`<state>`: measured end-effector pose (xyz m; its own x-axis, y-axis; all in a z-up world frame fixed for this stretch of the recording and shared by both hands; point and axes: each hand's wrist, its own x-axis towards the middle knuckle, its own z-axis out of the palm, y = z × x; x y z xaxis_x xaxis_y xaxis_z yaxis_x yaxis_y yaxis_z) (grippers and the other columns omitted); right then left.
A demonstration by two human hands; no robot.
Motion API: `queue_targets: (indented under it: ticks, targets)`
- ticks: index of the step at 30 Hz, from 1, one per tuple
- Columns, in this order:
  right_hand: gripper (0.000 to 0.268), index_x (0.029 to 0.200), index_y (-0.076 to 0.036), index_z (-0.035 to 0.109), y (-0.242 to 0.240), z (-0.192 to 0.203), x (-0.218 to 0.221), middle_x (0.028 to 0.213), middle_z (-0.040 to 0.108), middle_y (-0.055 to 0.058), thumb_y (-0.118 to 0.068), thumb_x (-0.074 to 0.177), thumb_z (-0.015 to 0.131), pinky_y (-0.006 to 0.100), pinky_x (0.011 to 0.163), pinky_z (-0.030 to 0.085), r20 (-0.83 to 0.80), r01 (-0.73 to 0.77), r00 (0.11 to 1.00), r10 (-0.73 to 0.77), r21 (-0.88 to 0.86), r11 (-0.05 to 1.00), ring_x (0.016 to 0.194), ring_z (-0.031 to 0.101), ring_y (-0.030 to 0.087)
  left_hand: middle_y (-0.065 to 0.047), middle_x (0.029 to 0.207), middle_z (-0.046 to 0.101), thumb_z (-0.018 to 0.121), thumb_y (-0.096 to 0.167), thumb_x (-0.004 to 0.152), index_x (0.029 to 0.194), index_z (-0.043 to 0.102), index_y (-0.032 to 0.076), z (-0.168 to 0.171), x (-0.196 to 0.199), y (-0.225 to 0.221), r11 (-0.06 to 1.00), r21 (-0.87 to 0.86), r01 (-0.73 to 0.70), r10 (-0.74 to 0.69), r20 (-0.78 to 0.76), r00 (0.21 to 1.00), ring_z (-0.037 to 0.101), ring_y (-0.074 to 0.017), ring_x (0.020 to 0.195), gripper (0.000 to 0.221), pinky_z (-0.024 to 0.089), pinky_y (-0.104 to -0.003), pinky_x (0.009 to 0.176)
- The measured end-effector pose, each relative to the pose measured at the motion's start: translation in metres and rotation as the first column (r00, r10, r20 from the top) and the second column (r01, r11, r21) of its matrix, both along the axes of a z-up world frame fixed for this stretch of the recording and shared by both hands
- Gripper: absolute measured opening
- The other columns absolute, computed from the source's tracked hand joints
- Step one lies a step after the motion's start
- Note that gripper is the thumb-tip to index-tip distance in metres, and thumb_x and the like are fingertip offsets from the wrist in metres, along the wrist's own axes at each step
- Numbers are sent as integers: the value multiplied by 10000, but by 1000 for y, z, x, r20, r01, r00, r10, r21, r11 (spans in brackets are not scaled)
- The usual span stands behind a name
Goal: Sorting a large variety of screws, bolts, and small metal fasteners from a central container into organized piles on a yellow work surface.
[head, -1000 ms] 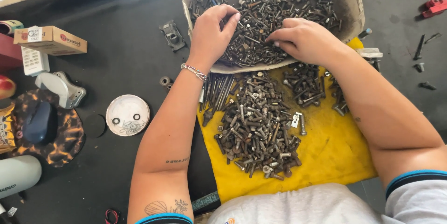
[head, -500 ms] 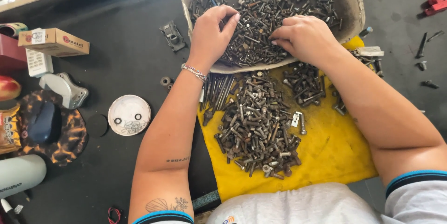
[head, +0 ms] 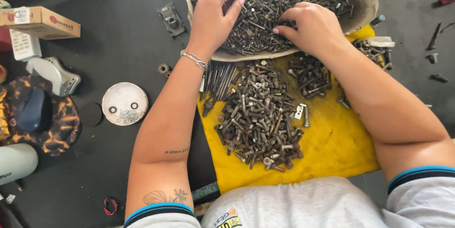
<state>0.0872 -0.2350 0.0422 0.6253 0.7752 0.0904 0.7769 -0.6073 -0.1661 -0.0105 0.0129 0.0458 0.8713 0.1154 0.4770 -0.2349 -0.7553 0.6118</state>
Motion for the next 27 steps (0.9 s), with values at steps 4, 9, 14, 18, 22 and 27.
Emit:
queue_targets:
  ticks: [4,9,14,18,22,27]
  targets:
    - [279,1111,-150,796,1,-9,0,1145,749,66,-407,1002,788,495,694,557,14,21,1000,-22,61,998,966,699,326,-26,845,651,604,233,1017,976,710,119,0,0,0,1000,-3,10,-10,18,1000,574,-186,696,161,462,-362,660]
    - [307,1110,-160,811,6,2,-3,1141,738,96,-443,995,789,494,743,538,-74,94,993,-92,28,995,978,678,336,-24,855,656,600,239,1021,979,708,118,0,0,1,1000,5,16,-16,23,1000,575,-179,688,168,468,-363,659]
    - [294,1089,-150,816,1,-6,2,1073,745,96,-432,1004,810,490,748,533,-37,28,999,-26,57,998,957,677,334,-37,852,653,607,231,1030,978,703,104,-3,1,1,999,20,32,-33,53,998,567,-175,674,168,474,-364,663]
    - [204,1049,-155,801,1,0,-1,1038,722,89,-343,985,847,473,720,533,-33,-10,999,13,104,995,891,671,309,-27,842,645,606,230,1024,977,708,113,-4,1,2,1000,12,21,-21,49,999,574,-177,686,162,467,-360,655]
    - [157,1018,-162,821,3,5,-3,1006,772,63,-314,997,849,442,825,571,-15,-47,999,50,118,992,904,698,227,-42,835,650,593,235,1050,995,707,102,-8,2,3,999,41,29,-32,72,997,595,-183,700,184,479,-357,655]
    - [93,954,-138,823,0,69,-49,886,752,46,-222,954,865,370,805,569,-158,-218,954,257,229,949,806,671,184,-28,879,707,607,224,1026,981,723,106,-8,5,2,999,27,18,-21,85,996,618,-170,712,171,507,-355,672]
